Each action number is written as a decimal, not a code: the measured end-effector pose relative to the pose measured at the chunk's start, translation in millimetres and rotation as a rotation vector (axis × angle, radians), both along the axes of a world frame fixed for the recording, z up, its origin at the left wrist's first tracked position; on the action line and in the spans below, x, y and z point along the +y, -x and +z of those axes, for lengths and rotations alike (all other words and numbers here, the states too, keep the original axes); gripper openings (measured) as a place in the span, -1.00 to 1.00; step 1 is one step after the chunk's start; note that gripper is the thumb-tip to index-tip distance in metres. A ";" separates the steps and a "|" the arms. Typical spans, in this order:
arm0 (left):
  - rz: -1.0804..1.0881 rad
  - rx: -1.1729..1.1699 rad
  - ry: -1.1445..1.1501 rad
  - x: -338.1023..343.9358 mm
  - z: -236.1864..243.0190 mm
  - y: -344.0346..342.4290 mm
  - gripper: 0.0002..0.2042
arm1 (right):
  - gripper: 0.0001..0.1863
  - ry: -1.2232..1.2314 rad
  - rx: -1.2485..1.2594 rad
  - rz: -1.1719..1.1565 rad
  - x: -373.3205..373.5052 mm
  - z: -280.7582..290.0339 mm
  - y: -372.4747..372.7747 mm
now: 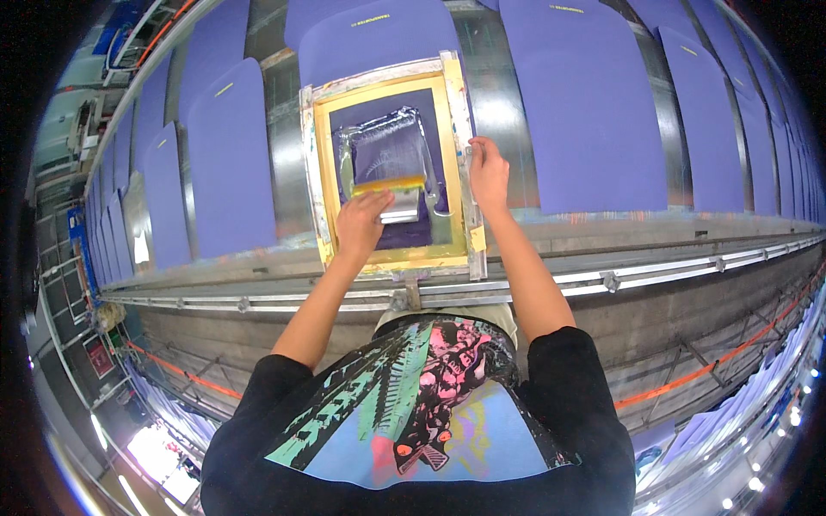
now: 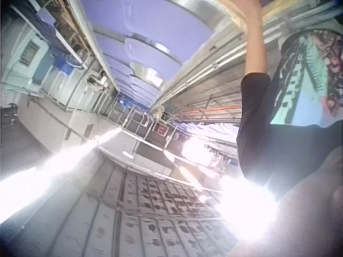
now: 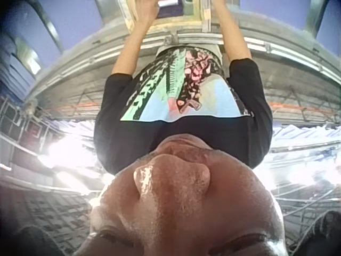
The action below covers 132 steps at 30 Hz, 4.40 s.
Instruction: The person performs screen printing on purple fabric pieces laid out on a table. They use a squeegee to pull ink across a screen frame, then walk to a nearby table to pour liquid from a bottle onto the screen and wipe it with a cloth. They return to the table and continue printing on additional fabric pieces.
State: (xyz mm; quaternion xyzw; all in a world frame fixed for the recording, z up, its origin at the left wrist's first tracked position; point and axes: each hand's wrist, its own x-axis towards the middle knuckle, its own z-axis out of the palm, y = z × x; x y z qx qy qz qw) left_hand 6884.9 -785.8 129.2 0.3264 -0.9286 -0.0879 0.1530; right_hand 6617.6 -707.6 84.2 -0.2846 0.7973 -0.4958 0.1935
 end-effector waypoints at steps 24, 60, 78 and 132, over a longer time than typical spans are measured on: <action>-0.051 0.016 -0.134 40.9 -4.6 -30.3 -0.47 | -0.82 0.096 0.189 -0.025 -6.7 9.0 -2.5; 0.073 0.093 -0.188 -207.6 33.9 -399.5 -0.53 | -0.82 0.011 0.021 0.011 -198.5 16.1 -406.7; 0.016 0.048 -0.091 -206.6 27.1 -422.8 -0.56 | -0.80 0.016 -0.026 0.008 -202.2 21.7 -424.4; 0.049 -0.133 -0.069 -365.0 41.2 -882.2 -0.40 | -0.83 0.049 0.020 -0.006 -440.9 37.5 -848.1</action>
